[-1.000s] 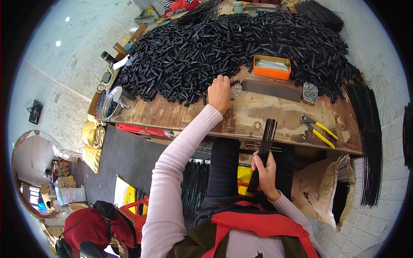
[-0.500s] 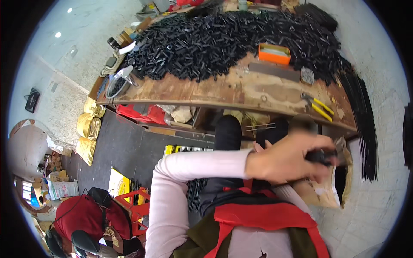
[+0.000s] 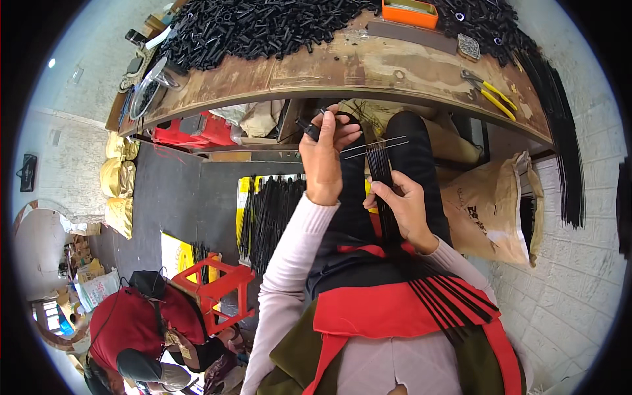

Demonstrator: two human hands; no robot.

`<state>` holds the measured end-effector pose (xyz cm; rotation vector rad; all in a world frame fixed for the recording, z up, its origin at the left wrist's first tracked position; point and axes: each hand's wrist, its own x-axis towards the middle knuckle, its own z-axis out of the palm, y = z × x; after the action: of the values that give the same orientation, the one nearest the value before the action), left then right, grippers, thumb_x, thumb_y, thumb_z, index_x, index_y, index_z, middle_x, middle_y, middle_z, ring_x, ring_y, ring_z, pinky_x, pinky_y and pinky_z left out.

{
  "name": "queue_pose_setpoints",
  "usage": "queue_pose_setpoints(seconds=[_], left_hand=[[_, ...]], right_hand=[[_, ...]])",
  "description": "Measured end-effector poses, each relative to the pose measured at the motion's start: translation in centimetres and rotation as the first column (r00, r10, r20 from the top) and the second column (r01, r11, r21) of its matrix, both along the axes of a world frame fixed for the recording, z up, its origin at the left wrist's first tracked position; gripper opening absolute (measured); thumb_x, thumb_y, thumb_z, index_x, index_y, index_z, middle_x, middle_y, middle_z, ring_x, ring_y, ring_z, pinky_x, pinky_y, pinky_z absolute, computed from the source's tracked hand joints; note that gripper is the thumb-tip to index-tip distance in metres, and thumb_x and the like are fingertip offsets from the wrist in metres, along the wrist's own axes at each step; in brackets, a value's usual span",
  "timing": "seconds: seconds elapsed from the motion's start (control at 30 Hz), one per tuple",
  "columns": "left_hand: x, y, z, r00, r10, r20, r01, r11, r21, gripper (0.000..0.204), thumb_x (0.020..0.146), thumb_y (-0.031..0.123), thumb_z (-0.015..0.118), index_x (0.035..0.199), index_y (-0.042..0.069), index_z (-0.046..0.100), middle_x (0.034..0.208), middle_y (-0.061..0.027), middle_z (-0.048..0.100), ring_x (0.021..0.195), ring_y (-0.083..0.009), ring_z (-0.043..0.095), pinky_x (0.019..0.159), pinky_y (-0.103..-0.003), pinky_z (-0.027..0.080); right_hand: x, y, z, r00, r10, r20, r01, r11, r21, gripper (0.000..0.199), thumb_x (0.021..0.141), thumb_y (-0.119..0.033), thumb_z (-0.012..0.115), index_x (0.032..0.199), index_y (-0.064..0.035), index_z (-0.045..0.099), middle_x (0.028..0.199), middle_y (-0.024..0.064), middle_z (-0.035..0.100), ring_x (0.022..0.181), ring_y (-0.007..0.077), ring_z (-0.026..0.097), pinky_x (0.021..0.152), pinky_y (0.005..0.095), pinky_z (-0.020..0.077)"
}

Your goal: Bundling black rods together using tape and pliers at a production workbench.

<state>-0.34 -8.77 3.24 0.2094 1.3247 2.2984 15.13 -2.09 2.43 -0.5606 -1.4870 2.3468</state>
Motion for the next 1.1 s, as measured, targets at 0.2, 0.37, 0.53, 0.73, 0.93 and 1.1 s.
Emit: queue_pose_setpoints(seconds=[0.2, 0.37, 0.53, 0.73, 0.93, 1.1], left_hand=[[2.0, 1.2, 0.4, 0.988, 0.127, 0.086, -0.138, 0.981, 0.139, 0.03, 0.1, 0.025, 0.055, 0.115, -0.001, 0.057, 0.093, -0.0066, 0.061, 0.08, -0.018, 0.066, 0.071, -0.03, 0.058], [0.9, -0.9, -0.9, 0.997, -0.006, 0.076, -0.003, 0.994, 0.11, 0.03, 0.1, 0.022, 0.056, 0.118, -0.002, 0.057, 0.094, -0.0061, 0.062, 0.085, -0.0162, 0.064, 0.081, -0.029, 0.054], [1.8, -3.1, -0.7, 0.946, -0.193, 0.262, 0.142, 0.97, 0.199, 0.027, 0.094, 0.016, 0.064, 0.115, -0.001, 0.058, 0.1, -0.0119, 0.065, 0.091, -0.0193, 0.069, 0.08, -0.026, 0.059], [2.2, -3.6, -0.1, 0.94, -0.206, 0.271, 0.174, 0.975, 0.136, 0.024, 0.094, 0.018, 0.064, 0.109, 0.0, 0.061, 0.105, -0.0136, 0.066, 0.091, -0.0203, 0.069, 0.08, -0.025, 0.059], [2.6, -3.2, 0.2, 0.939, -0.211, 0.271, 0.174, 0.972, 0.155, 0.024, 0.095, 0.018, 0.062, 0.11, -0.001, 0.063, 0.106, -0.0141, 0.066, 0.092, -0.019, 0.069, 0.081, -0.025, 0.059], [2.4, -3.0, -0.2, 0.939, -0.246, 0.239, 0.203, 0.96, 0.191, 0.035, 0.096, 0.014, 0.059, 0.129, 0.002, 0.053, 0.111, -0.0156, 0.064, 0.094, -0.0195, 0.068, 0.08, -0.025, 0.06]], right_hand=[[0.2, -0.6, 0.0, 0.999, 0.04, -0.019, -0.04, 0.999, 0.019, 0.017, 0.092, -0.008, 0.065, 0.102, 0.0066, 0.063, 0.083, 0.008, 0.066, 0.073, 0.0146, 0.066, 0.068, 0.0265, 0.0554], [0.1, -0.3, -0.4, 1.0, 0.008, -0.014, -0.008, 0.999, -0.032, 0.016, 0.092, -0.007, 0.064, 0.101, 0.0065, 0.062, 0.085, 0.0084, 0.066, 0.073, 0.0157, 0.067, 0.068, 0.0272, 0.0559], [0.1, -0.1, -0.1, 0.999, -0.03, 0.015, 0.03, 0.999, -0.028, 0.012, 0.093, -0.008, 0.063, 0.096, 0.0037, 0.06, 0.085, 0.009, 0.066, 0.071, 0.0155, 0.066, 0.067, 0.0273, 0.0553], [0.1, -0.2, -0.2, 1.0, -0.022, 0.005, 0.022, 0.995, 0.099, 0.012, 0.093, -0.007, 0.063, 0.096, 0.0038, 0.06, 0.084, 0.0073, 0.065, 0.071, 0.0141, 0.065, 0.068, 0.0254, 0.0528], [0.1, -0.3, 0.1, 1.0, -0.023, -0.002, 0.023, 0.998, 0.053, 0.012, 0.092, -0.007, 0.064, 0.096, 0.0036, 0.061, 0.083, 0.0063, 0.064, 0.07, 0.0132, 0.063, 0.066, 0.0249, 0.0516], [0.1, 0.0, -0.4, 1.0, -0.026, 0.007, 0.026, 0.999, 0.026, 0.015, 0.09, -0.006, 0.066, 0.101, 0.0048, 0.061, 0.087, 0.0059, 0.062, 0.071, 0.0118, 0.062, 0.067, 0.0251, 0.0533]])
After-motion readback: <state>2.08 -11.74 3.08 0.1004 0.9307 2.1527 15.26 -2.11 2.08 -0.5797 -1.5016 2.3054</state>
